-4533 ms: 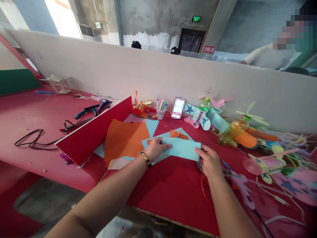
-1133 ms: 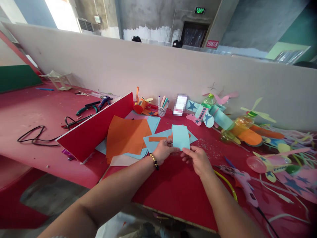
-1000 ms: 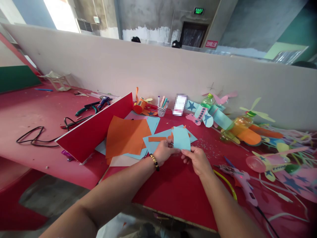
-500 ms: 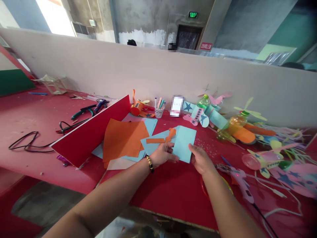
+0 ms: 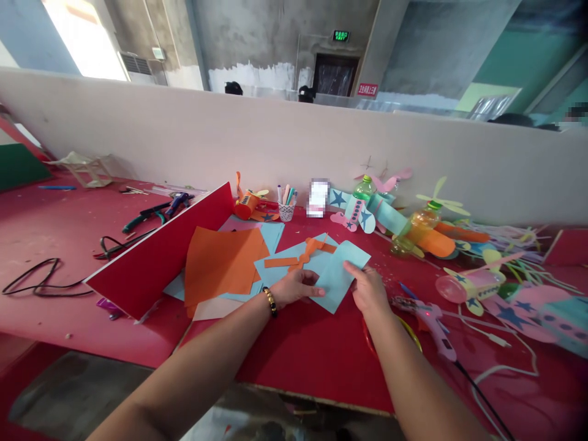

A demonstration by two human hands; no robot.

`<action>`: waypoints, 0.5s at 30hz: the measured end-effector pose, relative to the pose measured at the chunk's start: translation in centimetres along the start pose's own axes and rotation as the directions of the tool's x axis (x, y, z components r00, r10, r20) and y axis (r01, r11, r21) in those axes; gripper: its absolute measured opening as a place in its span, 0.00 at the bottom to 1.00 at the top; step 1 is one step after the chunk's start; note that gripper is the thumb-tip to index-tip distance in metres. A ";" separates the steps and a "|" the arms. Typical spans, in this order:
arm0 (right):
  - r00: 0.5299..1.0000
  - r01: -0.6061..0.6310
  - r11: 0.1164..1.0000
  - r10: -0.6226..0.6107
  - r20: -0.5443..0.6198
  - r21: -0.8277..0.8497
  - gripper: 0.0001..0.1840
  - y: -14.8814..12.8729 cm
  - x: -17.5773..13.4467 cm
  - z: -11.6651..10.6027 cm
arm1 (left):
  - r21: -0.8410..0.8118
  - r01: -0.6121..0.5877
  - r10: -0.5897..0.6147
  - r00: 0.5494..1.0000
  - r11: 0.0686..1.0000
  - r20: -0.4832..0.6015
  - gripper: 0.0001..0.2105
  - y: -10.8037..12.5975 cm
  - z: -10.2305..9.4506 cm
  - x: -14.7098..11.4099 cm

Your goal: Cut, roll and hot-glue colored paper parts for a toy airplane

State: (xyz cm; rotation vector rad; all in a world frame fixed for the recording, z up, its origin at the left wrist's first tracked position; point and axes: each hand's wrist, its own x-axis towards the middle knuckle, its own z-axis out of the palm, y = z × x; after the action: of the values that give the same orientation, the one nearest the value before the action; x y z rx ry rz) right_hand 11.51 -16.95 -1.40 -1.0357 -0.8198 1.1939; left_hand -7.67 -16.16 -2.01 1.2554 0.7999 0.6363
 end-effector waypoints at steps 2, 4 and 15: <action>0.999 0.007 1.000 -0.006 -0.041 0.014 0.18 0.2 0.2 -0.2 | 0.006 0.027 -0.027 0.999 1.000 -0.019 0.17 -0.2 -0.1 0.2; 0.996 0.026 0.999 -0.024 -0.085 0.029 0.18 0.3 0.6 -0.5 | 0.004 0.041 -0.041 0.998 0.999 -0.041 0.16 -0.4 -0.2 0.4; 0.950 0.197 0.965 -0.232 -0.208 -0.173 0.19 0.5 1.6 -2.4 | -0.031 0.067 -0.069 0.995 0.997 -0.068 0.19 -0.1 -0.7 0.3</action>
State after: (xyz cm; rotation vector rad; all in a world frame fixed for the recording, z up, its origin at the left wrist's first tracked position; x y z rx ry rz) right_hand 13.82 -15.86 -2.72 -1.1501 -0.8273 0.8211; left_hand -8.08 -15.51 -2.24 1.1799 0.8843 0.6369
